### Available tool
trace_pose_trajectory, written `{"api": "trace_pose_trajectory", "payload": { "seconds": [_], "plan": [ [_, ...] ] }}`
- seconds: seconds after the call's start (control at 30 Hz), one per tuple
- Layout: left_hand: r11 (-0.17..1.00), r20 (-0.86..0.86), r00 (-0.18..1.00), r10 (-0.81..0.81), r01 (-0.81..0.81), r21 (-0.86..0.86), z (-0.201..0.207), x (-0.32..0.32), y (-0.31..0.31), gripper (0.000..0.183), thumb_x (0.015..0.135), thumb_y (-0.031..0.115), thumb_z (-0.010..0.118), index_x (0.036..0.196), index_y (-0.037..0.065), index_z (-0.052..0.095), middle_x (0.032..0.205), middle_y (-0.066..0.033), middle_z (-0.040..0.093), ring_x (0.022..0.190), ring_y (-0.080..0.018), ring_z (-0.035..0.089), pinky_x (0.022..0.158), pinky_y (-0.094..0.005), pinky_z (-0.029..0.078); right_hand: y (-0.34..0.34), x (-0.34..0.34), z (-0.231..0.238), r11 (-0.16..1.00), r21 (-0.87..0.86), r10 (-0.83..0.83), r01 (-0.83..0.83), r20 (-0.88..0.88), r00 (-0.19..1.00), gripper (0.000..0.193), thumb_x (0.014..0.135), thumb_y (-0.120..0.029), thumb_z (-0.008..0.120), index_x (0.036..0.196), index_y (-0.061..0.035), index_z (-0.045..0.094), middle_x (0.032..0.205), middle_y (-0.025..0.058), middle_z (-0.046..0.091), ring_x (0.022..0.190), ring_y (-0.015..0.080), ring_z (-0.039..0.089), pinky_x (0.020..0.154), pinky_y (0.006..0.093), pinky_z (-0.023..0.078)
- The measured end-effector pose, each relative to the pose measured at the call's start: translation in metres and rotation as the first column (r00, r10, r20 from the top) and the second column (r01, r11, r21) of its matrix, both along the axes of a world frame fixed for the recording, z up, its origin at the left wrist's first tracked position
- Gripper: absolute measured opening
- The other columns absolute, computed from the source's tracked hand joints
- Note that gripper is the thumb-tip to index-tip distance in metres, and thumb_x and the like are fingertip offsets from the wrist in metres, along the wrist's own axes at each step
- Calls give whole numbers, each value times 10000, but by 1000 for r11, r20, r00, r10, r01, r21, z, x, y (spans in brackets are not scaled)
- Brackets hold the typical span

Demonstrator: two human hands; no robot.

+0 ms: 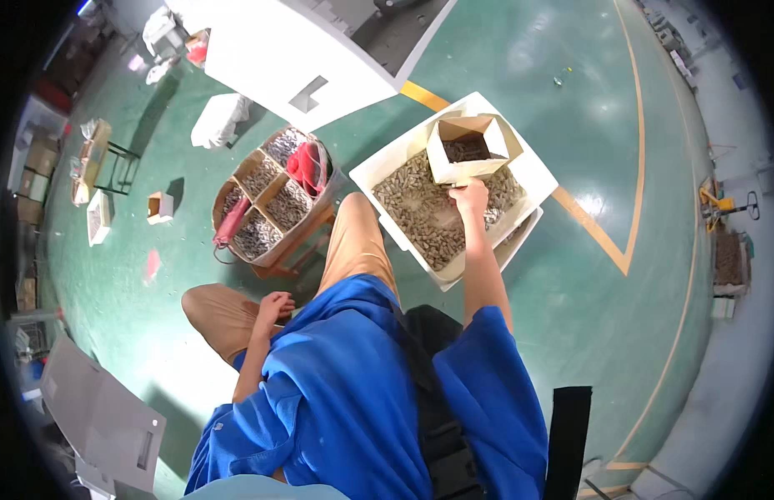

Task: Install screws and components into a white metal electrical box or housing.

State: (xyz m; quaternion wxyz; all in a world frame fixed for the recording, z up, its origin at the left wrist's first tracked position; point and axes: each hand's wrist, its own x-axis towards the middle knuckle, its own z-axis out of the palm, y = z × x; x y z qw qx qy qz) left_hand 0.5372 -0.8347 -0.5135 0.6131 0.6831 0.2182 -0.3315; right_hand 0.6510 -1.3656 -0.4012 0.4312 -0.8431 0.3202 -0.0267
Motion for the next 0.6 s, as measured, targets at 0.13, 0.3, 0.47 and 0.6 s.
{"api": "trace_pose_trajectory", "payload": {
  "seconds": [0.13,0.3,0.47,0.6],
  "plan": [
    [997,119,990,-78,77,16,20,7,-4,233,900,215,550,1030,31,612,861,-85,663,749,-146,638,596,-251,486,15,2,-14,912,-398,110,-103,-6,994,257,629,-239,733,861,-132,704,887,116,667,843,298,637,745,395,508],
    [989,151,977,-149,150,7,36,13,-31,227,881,198,562,1026,36,629,867,-82,664,719,-134,631,598,-251,498,23,-10,-3,820,-548,119,-167,-124,985,177,699,-231,730,822,-113,680,844,109,660,810,323,632,676,430,505],
    [929,429,824,-370,336,155,88,53,-43,204,843,159,578,950,1,651,816,-98,666,715,-115,635,586,-253,497,19,-9,-10,677,-660,257,-326,-203,945,115,800,-154,577,842,-76,651,867,161,652,849,337,634,727,451,510],
    [854,760,388,-520,250,457,206,107,-73,189,828,117,587,954,-14,636,831,-150,658,768,-210,651,687,-310,499,38,-6,4,675,-550,270,-492,-437,858,165,816,-67,529,922,-53,654,942,210,649,896,321,648,748,424,534]
  ]
}}
